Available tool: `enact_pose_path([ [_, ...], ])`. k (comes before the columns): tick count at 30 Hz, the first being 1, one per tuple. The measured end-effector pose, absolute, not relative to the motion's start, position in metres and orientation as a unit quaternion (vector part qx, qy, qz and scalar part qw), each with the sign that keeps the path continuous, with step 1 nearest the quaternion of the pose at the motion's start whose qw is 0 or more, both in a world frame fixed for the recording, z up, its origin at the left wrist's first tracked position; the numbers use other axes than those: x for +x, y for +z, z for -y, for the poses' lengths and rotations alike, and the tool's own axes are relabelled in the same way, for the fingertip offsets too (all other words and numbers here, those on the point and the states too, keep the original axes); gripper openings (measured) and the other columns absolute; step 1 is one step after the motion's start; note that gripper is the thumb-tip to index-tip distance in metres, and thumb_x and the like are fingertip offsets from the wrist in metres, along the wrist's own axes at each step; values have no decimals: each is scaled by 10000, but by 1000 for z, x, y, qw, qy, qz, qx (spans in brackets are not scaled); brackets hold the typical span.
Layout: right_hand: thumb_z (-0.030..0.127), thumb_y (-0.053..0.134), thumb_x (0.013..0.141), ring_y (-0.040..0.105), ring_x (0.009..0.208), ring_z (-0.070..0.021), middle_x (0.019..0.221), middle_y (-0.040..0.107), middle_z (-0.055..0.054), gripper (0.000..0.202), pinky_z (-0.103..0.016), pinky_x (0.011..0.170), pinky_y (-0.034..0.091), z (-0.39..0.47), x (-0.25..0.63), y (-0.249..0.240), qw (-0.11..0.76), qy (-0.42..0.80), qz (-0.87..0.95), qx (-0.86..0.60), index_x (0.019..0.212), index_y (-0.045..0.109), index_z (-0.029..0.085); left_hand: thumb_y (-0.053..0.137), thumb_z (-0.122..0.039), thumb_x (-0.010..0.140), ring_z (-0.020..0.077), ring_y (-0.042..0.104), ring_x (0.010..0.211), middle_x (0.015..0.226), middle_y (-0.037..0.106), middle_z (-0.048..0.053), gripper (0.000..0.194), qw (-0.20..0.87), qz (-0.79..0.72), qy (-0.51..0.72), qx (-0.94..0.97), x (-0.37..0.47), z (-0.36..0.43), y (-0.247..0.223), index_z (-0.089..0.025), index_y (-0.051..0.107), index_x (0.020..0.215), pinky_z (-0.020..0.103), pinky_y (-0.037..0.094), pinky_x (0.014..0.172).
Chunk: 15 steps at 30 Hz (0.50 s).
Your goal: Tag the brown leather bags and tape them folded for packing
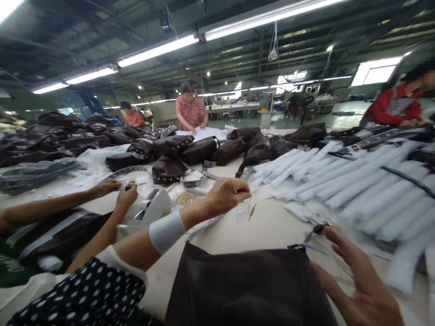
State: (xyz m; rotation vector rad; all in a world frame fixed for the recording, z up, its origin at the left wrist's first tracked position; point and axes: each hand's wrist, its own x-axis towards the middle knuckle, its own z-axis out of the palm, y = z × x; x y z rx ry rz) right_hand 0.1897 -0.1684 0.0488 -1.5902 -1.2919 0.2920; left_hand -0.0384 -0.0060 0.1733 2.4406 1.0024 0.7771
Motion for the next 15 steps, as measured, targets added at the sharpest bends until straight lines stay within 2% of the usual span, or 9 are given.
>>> enact_pose_path([
  [3,467,613,790,384,1291,-284,1388,449,-47,627,-463,1108,265,152,162,88,522,175,609,-571,1350,402,280,591,-180,792,153,557,652,654,619,4,124,212,-277,260,900,-11,38,174,-178,659,689,223,373,607],
  [7,413,580,848,463,1221,-254,1283,549,-53,474,-408,1041,362,134,155,101,505,380,626,-457,1284,490,247,541,-146,816,151,559,640,683,635,8,172,196,-217,245,924,7,65,174,-193,648,690,234,369,598],
  [9,408,607,827,519,1149,-255,1196,602,-48,435,-383,985,408,134,159,95,476,420,628,-451,1222,550,236,552,-135,806,134,533,585,630,607,-1,179,190,-226,253,921,7,69,173,-188,635,657,232,353,574],
  [12,372,668,764,581,1023,-242,1067,650,-40,393,-342,889,453,138,162,80,438,409,640,-480,1121,612,218,595,-156,790,119,520,565,611,590,-9,137,202,-242,284,906,1,66,174,-177,635,660,223,356,577],
  [15,314,584,805,601,808,-188,865,657,-25,197,-290,741,470,140,157,69,441,334,653,-517,945,653,194,610,-162,775,108,502,554,591,574,-19,119,204,-263,305,892,-6,60,176,-170,628,658,213,349,570],
])
